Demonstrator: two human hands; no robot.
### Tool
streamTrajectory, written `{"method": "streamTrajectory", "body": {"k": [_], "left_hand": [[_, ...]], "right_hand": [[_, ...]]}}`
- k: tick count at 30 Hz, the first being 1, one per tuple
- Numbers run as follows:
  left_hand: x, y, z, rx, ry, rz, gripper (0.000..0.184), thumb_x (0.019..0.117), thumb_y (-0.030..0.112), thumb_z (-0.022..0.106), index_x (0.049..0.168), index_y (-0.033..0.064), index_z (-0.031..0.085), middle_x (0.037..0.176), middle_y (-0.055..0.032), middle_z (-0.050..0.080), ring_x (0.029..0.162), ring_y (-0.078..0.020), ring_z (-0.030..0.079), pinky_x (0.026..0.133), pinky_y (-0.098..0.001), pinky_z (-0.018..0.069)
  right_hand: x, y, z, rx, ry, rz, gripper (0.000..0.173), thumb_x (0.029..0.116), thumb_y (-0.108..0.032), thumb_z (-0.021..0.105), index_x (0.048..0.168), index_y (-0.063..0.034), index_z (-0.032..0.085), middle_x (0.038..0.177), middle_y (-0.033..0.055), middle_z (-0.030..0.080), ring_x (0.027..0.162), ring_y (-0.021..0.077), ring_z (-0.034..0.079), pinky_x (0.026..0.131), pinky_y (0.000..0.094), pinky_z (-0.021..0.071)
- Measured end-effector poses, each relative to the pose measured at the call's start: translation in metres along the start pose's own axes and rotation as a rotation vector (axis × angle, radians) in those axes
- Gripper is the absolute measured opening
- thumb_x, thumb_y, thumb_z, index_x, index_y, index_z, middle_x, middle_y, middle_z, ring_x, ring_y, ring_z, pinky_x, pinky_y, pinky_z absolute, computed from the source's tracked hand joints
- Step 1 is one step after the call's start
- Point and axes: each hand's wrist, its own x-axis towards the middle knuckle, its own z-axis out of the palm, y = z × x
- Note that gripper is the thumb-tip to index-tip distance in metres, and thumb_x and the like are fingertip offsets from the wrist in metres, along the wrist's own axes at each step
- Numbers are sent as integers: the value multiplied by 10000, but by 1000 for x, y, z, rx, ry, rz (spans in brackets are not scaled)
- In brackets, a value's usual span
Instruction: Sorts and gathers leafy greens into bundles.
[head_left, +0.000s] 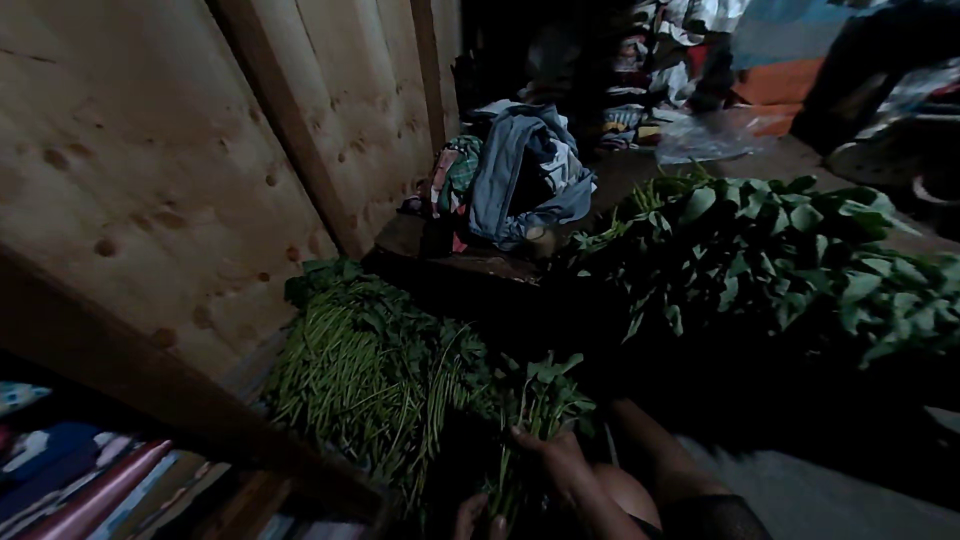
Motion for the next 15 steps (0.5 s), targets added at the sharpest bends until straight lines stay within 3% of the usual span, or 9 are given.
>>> {"method": "streamTrajectory", "body": {"k": [2, 4, 6, 8, 11, 15], "left_hand": [[6, 4, 4, 86, 50, 44, 435, 930, 201, 722, 1232, -98, 630, 1264, -281, 623, 1142, -344, 629, 979, -457, 527], [14, 10, 8, 116, 102, 105, 374, 911, 224, 746, 1133, -74, 696, 1276, -272, 624, 1165, -344, 628, 975, -447, 536], [21, 16, 14, 1, 132, 114, 250, 894, 138, 758, 1039, -61, 718, 1076, -199, 698, 983, -224, 690, 870, -357, 583], [25, 22, 19, -112, 195, 100, 152, 890, 57, 743, 983, -62, 727, 904, -123, 723, 821, -96, 685, 786, -257, 578], [22, 26, 21, -274, 304, 81, 103, 940, 0, 652, 987, -90, 672, 876, -57, 678, 817, -1, 631, 786, -176, 539], [20, 17, 20, -438, 319, 163, 107, 949, -50, 582, 1052, -58, 612, 940, -1, 703, 863, -14, 662, 817, -206, 564]], "right_hand": [[-1, -1, 0, -82, -25, -6, 446, 886, -28, 780, 1266, 51, 561, 1057, 152, 707, 923, 203, 716, 830, 366, 614], [-3, -3, 0, -133, -61, -5, 445, 878, -20, 785, 1255, 53, 560, 1048, 134, 701, 917, 172, 706, 838, 337, 604], [-3, -2, 0, -145, -94, -4, 420, 875, -6, 781, 1231, 56, 567, 1015, 124, 704, 887, 162, 706, 826, 325, 605], [-2, -1, -1, -130, -96, 2, 387, 885, -16, 777, 1208, 57, 577, 986, 125, 712, 859, 167, 714, 804, 327, 611], [-3, -3, 0, -115, -28, 14, 387, 913, -52, 761, 1231, 53, 567, 1007, 145, 711, 868, 193, 719, 795, 349, 613], [-1, -4, 0, -173, 34, 24, 449, 899, -112, 793, 1263, 35, 576, 1065, 154, 696, 925, 205, 705, 832, 369, 599]]}}
